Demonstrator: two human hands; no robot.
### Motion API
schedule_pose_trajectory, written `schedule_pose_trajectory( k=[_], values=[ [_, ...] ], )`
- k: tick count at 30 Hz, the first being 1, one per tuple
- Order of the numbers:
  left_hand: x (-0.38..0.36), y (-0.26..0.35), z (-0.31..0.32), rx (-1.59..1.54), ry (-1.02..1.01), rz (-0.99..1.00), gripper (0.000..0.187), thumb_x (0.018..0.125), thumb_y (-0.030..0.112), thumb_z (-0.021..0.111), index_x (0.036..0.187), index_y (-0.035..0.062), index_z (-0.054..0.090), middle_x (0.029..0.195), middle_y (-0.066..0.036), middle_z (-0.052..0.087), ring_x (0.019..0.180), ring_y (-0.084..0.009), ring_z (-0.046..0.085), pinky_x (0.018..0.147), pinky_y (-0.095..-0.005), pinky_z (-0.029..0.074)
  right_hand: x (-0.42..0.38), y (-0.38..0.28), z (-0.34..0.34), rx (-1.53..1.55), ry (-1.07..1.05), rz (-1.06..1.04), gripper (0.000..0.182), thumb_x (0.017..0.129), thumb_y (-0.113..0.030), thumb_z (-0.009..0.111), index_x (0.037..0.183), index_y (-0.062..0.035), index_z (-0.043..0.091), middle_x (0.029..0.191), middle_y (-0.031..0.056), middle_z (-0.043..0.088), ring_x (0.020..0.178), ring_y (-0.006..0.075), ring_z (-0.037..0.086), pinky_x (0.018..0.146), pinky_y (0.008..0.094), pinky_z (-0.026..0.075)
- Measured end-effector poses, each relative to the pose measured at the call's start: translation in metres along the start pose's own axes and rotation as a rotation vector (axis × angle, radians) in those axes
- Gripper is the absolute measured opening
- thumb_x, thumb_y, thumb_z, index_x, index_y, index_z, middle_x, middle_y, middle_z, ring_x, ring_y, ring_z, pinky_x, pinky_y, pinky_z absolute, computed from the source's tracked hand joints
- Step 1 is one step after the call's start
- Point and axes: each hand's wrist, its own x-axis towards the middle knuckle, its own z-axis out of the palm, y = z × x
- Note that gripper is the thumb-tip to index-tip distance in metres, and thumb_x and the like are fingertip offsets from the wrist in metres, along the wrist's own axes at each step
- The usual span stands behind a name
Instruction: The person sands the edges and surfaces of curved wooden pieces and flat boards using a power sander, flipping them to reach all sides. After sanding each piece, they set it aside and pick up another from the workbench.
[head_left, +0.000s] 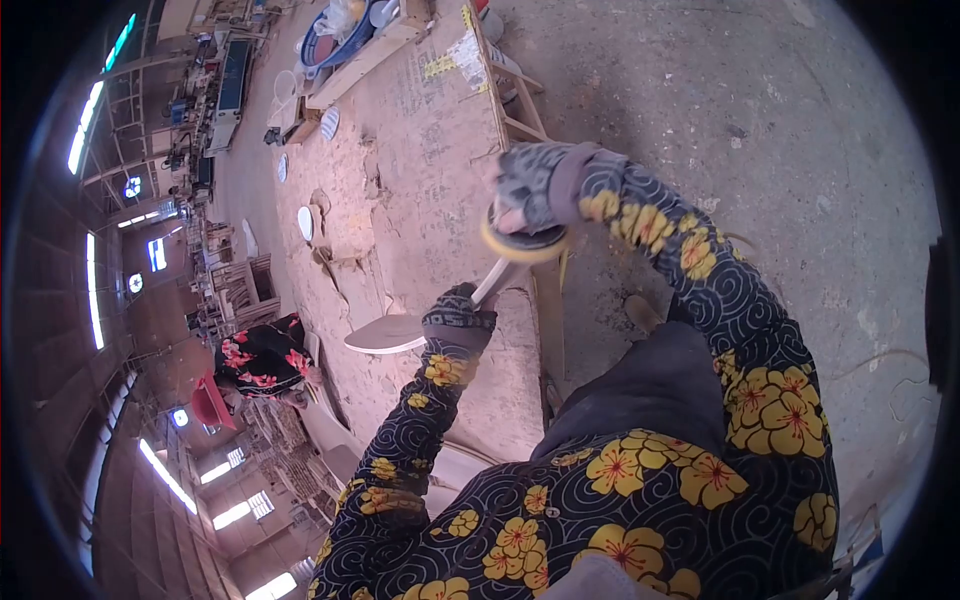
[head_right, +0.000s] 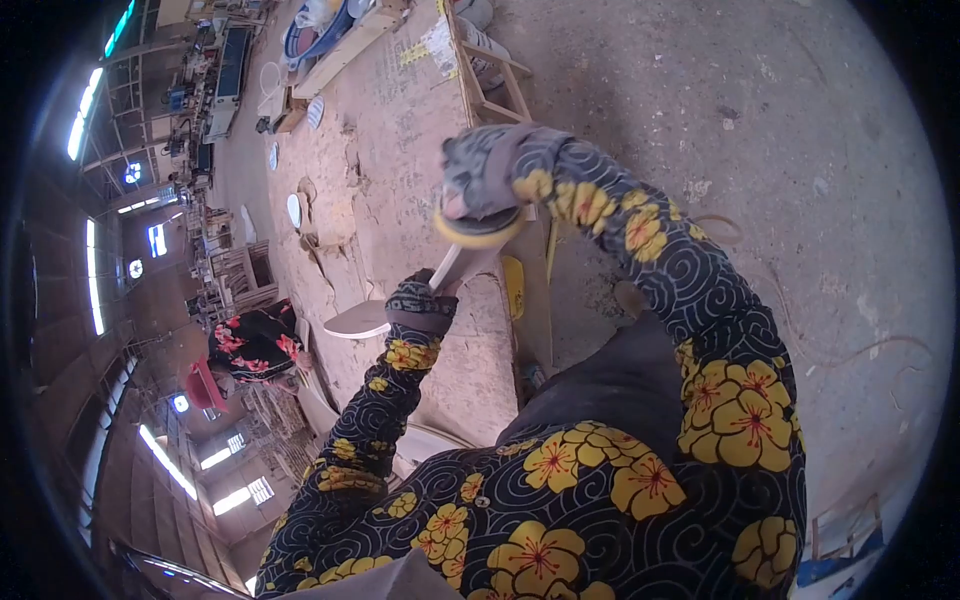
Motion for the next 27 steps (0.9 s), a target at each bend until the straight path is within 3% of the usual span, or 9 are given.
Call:
schedule_pose_trajectory(
  k=[3, 6, 20, 24, 27],
  values=[
    [-0.001, -0.004, 0.003, 0.021, 0.026, 0.035, 0.032, 0.081, 0.034, 0.076, 0.094, 0.0056, 0.068, 0.078, -0.017, 0.068, 0.073, -0.0372, 0.067, 0.067, -0.0468, 0.054, -0.014, 0.026, 0.006, 0.512, -0.013, 0.321, 0.046, 0.077, -0.039, 0.082, 0.107, -0.0096, 0.064, 0.102, 0.0072, 0.069, 0.103, 0.0201, 0.065, 0.092, 0.0345, 0.049],
    [-0.004, -0.007, 0.009, 0.008, 0.077, 0.063, 0.028, 0.081, 0.03, 0.077, 0.09, 0.0059, 0.068, 0.076, -0.016, 0.066, 0.071, -0.0369, 0.066, 0.065, -0.0461, 0.053, -0.026, 0.066, 0.038, 0.637, 0.035, 0.308, 0.056, 0.073, -0.052, 0.081, 0.111, -0.014, 0.066, 0.11, 0.0126, 0.068, 0.108, 0.0288, 0.064, 0.095, 0.0377, 0.048],
    [0.001, 0.002, 0.0, 0.075, 0.008, -0.025, 0.031, 0.083, 0.034, 0.077, 0.092, 0.0052, 0.07, 0.079, -0.017, 0.069, 0.073, -0.0372, 0.068, 0.068, -0.0452, 0.054, -0.057, 0.148, 0.152, 1.139, 0.327, 0.618, 0.036, 0.082, -0.034, 0.081, 0.104, -0.013, 0.062, 0.095, 0.0045, 0.068, 0.095, 0.0189, 0.065, 0.085, 0.0334, 0.051],
    [0.004, -0.001, 0.0, 0.052, 0.006, -0.014, 0.032, 0.084, 0.035, 0.076, 0.095, 0.0053, 0.071, 0.079, -0.017, 0.07, 0.074, -0.0373, 0.068, 0.068, -0.045, 0.055, -0.05, 0.144, 0.136, 1.327, 0.48, 0.517, 0.031, 0.085, -0.029, 0.081, 0.103, -0.0133, 0.061, 0.092, 0.0026, 0.068, 0.092, 0.0161, 0.065, 0.083, 0.0319, 0.052],
    [0.004, -0.001, 0.002, 0.046, 0.01, -0.017, 0.031, 0.083, 0.035, 0.076, 0.092, 0.0049, 0.071, 0.078, -0.018, 0.069, 0.073, -0.0372, 0.068, 0.068, -0.0451, 0.055, -0.039, 0.092, 0.054, 1.061, 0.361, 0.442, 0.032, 0.085, -0.029, 0.081, 0.105, -0.0132, 0.062, 0.096, 0.0033, 0.068, 0.095, 0.015, 0.064, 0.086, 0.0319, 0.052]
  ],
)
